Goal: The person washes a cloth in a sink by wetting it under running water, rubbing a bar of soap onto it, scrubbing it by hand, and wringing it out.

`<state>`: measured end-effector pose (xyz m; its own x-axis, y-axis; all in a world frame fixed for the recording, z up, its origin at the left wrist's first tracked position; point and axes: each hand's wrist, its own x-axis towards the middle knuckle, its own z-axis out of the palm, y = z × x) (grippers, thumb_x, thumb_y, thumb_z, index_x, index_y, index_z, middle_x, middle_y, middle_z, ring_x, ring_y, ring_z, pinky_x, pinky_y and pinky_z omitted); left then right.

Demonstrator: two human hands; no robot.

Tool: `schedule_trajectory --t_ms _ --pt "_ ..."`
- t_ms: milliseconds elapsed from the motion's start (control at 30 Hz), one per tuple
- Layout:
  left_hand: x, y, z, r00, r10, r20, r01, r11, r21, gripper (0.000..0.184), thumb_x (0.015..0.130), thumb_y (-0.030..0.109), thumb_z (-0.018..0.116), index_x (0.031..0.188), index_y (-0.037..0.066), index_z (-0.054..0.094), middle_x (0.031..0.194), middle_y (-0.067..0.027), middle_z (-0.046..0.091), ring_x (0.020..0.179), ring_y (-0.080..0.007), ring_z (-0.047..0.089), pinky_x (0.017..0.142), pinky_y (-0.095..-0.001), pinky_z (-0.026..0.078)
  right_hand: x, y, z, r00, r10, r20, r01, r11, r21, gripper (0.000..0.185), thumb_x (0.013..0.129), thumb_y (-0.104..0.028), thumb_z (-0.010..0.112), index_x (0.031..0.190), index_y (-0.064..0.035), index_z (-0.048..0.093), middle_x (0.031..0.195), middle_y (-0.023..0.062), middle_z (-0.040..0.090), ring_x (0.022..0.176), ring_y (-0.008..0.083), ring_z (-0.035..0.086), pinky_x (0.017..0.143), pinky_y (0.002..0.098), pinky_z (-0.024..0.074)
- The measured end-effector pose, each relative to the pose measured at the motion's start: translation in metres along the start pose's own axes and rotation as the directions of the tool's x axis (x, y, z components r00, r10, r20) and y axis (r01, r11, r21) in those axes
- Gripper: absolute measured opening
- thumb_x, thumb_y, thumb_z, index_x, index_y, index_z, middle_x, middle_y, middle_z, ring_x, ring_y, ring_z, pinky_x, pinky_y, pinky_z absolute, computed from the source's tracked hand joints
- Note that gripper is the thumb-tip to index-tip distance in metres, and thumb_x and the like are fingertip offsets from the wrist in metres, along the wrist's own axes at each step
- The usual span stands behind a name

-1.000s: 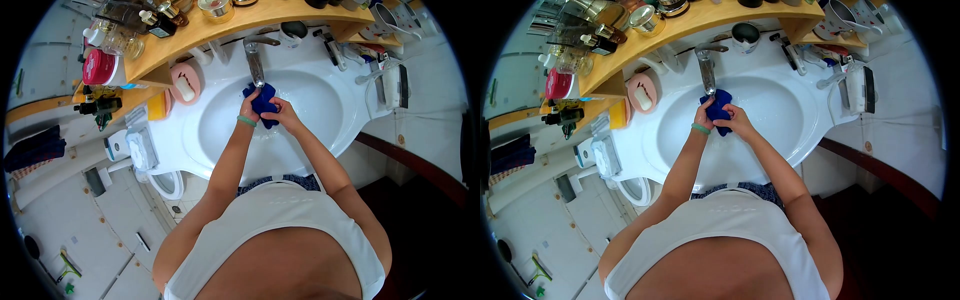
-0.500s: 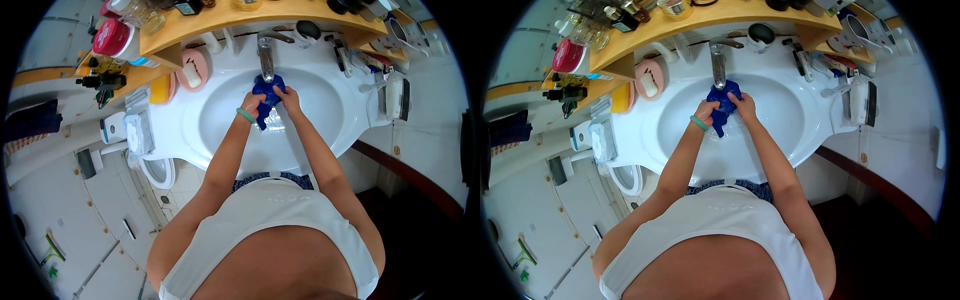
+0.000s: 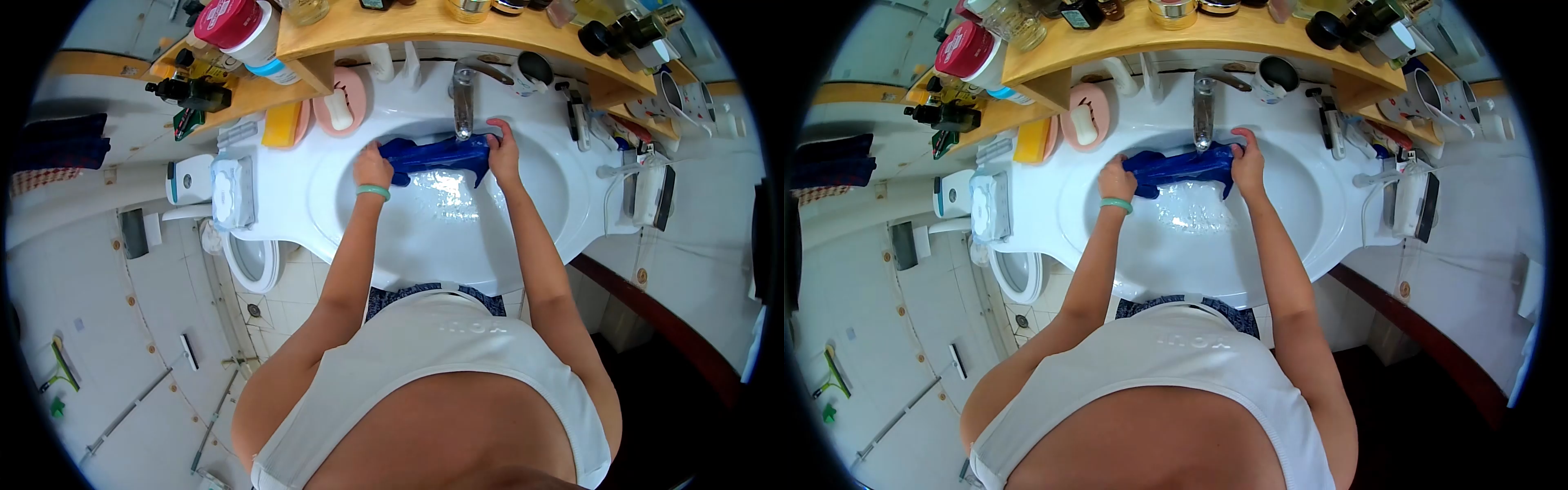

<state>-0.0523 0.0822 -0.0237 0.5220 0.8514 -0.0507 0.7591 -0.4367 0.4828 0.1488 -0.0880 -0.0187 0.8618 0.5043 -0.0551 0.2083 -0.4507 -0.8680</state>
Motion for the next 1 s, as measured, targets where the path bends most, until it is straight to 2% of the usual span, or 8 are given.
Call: schedule_trajectory --t_ms 200,367,433,500,700,800,900,1000 --pt "0.003 -0.010 -0.023 0.999 -0.026 0.038 0.037 0.942 -0.333 0.034 0.069 -0.001 0.052 0.101 0.005 0.063 0.081 -0.0151 0.065 0.077 -0.0260 0.063 0.073 -0.0333 0.050 -0.009 -0.023 -0.020 0.846 -0.139 0.515 0.370 0.849 -0.377 0.048 0.068 -0.021 0.074 0.110 -0.0035 0.059 0.103 0.0181 0.052 0.094 0.0341 0.054 0.082 0.0349 0.0443" --pt "0.005 -0.019 -0.018 0.902 -0.104 0.419 0.431 0.154 -0.889 0.039 0.070 -0.005 0.048 0.106 0.001 0.061 0.093 -0.0102 0.062 0.081 -0.0166 0.059 0.075 -0.0244 0.048 0.008 0.040 0.000 0.881 -0.081 0.466 0.260 0.906 -0.333 0.045 0.072 -0.020 0.070 0.109 0.0006 0.055 0.099 0.0166 0.054 0.089 0.0285 0.057 0.080 0.0326 0.0461" --pt "-0.002 -0.013 -0.015 0.914 -0.059 0.401 0.396 0.339 -0.853 0.036 0.072 0.000 0.057 0.108 0.003 0.061 0.098 -0.0137 0.060 0.084 -0.0211 0.059 0.078 -0.0272 0.048 0.007 0.030 0.002 0.924 -0.140 0.355 0.199 0.971 -0.134 0.040 0.075 -0.018 0.067 0.107 0.0013 0.054 0.097 0.0140 0.057 0.085 0.0249 0.059 0.078 0.0312 0.0474" --pt "-0.014 0.001 -0.014 0.923 0.183 0.339 -0.092 0.959 -0.269 0.034 0.072 0.014 0.067 0.105 0.006 0.064 0.097 -0.0156 0.057 0.087 -0.0275 0.058 0.082 -0.0323 0.047 0.002 0.008 0.002 0.753 0.303 0.584 -0.639 0.549 0.539 0.026 0.080 -0.014 0.061 0.101 0.0002 0.056 0.095 0.0089 0.060 0.079 0.0184 0.060 0.075 0.0286 0.0489" --pt "-0.005 0.009 0.013 0.909 0.035 0.415 -0.055 0.998 0.037 0.035 0.071 0.036 0.071 0.092 0.008 0.068 0.104 -0.0133 0.055 0.095 -0.0293 0.056 0.083 -0.0344 0.045 -0.002 -0.002 0.007 0.749 0.370 0.550 -0.661 0.473 0.582 0.036 0.085 -0.019 0.060 0.113 -0.0010 0.047 0.096 0.0099 0.060 0.084 0.0186 0.062 0.073 0.0327 0.0536" --pt "0.006 0.013 0.021 0.653 -0.079 0.753 0.726 0.345 -0.594 0.053 0.082 0.052 0.055 0.113 0.009 0.055 0.117 -0.0100 0.055 0.099 -0.0253 0.056 0.091 -0.0436 0.041 -0.007 0.004 0.009 0.740 0.419 0.526 -0.667 0.356 0.655 0.036 0.086 -0.019 0.059 0.115 -0.0027 0.046 0.097 0.0098 0.060 0.084 0.0193 0.062 0.072 0.0330 0.0540" --pt "-0.001 0.033 0.047 0.534 0.114 0.838 0.833 -0.242 -0.498 0.059 0.083 0.055 0.050 0.117 0.007 0.049 0.112 -0.0111 0.057 0.103 -0.0286 0.054 0.094 -0.0475 0.038 -0.020 -0.007 0.020 0.707 0.310 0.636 -0.692 0.114 0.713 0.037 0.084 -0.016 0.062 0.116 -0.0047 0.046 0.097 0.0099 0.060 0.085 0.0206 0.062 0.074 0.0342 0.0540" --pt "-0.006 0.057 0.084 0.639 0.144 0.755 0.730 -0.423 -0.537 0.058 0.084 0.056 0.048 0.109 0.004 0.053 0.102 -0.0133 0.060 0.097 -0.0277 0.057 0.087 -0.0420 0.046 -0.048 -0.037 0.032 0.767 0.299 0.567 -0.636 0.461 0.619 0.035 0.075 -0.013 0.071 0.104 -0.0064 0.054 0.097 0.0073 0.061 0.083 0.0191 0.061 0.074 0.0311 0.0509"
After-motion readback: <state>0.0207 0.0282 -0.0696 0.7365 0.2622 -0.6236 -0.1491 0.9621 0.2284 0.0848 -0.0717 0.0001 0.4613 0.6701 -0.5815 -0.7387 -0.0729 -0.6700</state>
